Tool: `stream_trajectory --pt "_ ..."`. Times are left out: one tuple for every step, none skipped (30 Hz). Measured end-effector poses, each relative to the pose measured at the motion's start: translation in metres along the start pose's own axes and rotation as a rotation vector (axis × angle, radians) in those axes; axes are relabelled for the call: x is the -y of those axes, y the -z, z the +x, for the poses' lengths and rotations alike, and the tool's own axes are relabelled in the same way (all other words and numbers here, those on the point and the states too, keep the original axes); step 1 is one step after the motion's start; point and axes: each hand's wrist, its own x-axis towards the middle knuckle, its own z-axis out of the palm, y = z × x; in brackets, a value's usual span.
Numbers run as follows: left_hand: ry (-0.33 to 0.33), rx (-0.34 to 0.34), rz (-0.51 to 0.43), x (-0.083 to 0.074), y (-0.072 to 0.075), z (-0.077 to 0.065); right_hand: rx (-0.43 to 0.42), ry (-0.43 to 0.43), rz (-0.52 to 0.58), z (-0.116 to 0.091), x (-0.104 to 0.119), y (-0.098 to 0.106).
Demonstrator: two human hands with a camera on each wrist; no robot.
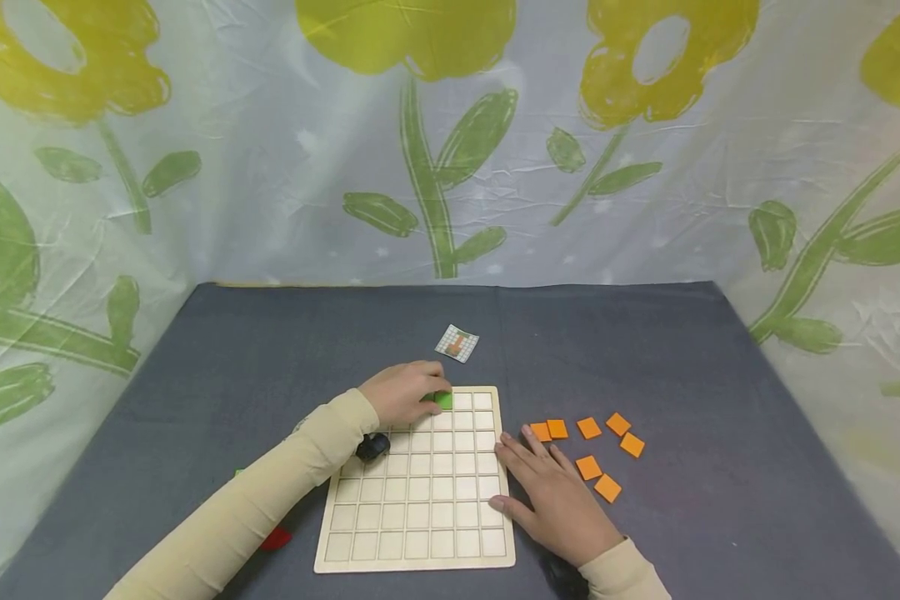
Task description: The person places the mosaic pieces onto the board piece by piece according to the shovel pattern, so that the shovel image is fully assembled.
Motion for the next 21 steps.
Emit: stream_trajectory --pt "0.007 0.002 -0.003 0.001 0.001 -0.001 0.0 0.001 0.001 0.0 0.0 0.0" --pt "0.014 0.0 -0.003 0.001 0.002 -0.002 -0.003 0.002 0.002 0.0 0.0 0.0" --pt "0.021 0.0 -0.004 0.002 0.003 -0.004 -0.005 0.004 0.0 0.001 0.001 0.0" --pt "0.025 -0.005 -0.005 0.003 0.005 -0.006 -0.008 0.007 -0.004 0.001 0.001 -0.001" --pt "0.029 -0.014 -0.009 0.004 0.007 -0.009 -0.011 0.01 -0.006 0.001 0.001 -0.001" --pt "0.035 -0.024 -0.017 0.006 0.01 -0.013 -0.014 0.014 -0.011 0.001 0.0 -0.001" --pt "0.039 -0.039 -0.022 0.008 0.012 -0.019 -0.015 0.017 -0.011 0.001 0.001 -0.002" --pt "0.038 -0.052 -0.021 0.01 0.014 -0.026 -0.01 0.015 -0.009 0.001 0.001 -0.002" --pt "0.04 -0.064 -0.025 0.012 0.016 -0.033 -0.004 0.013 -0.008 0.0 0.001 -0.003" --pt "0.038 -0.079 -0.027 0.014 0.019 -0.041 0.001 0.011 -0.004 0.0 0.001 -0.003" --pt "0.042 -0.093 -0.032 0.016 0.021 -0.05 0.006 0.007 -0.002 0.0 0.001 -0.003" --pt "0.048 -0.108 -0.033 0.019 0.024 -0.059 0.008 0.006 0.0 0.0 0.001 -0.003" --pt "0.051 -0.128 -0.026 0.021 0.026 -0.068 0.013 0.003 0.003 0.0 0.001 -0.004" --pt "0.058 -0.146 -0.022 0.024 0.027 -0.078 0.017 -0.001 0.003 -0.001 0.001 -0.003" --pt "0.067 -0.162 -0.017 0.026 0.029 -0.087 0.019 0.001 0.001 0.0 0.001 -0.004" --pt "0.08 -0.178 -0.009 0.029 0.03 -0.097 0.019 0.003 0.0 0.0 0.001 -0.003" --pt "0.095 -0.192 -0.001 0.031 0.032 -0.106 0.021 0.005 -0.005 0.0 0.0 -0.004" --pt "0.106 -0.204 0.006 0.033 0.033 -0.116 0.022 0.006 -0.006 0.0 0.0 -0.003" --pt "0.118 -0.21 0.013 0.034 0.033 -0.125 0.026 0.004 -0.007 0.0 0.0 -0.003" --pt "0.13 -0.214 0.016 0.035 0.034 -0.133 0.03 0.001 -0.007 0.0 0.0 -0.003" --pt "0.141 -0.216 0.019 0.037 0.034 -0.142 0.031 0.001 -0.006 0.001 0.0 -0.003"
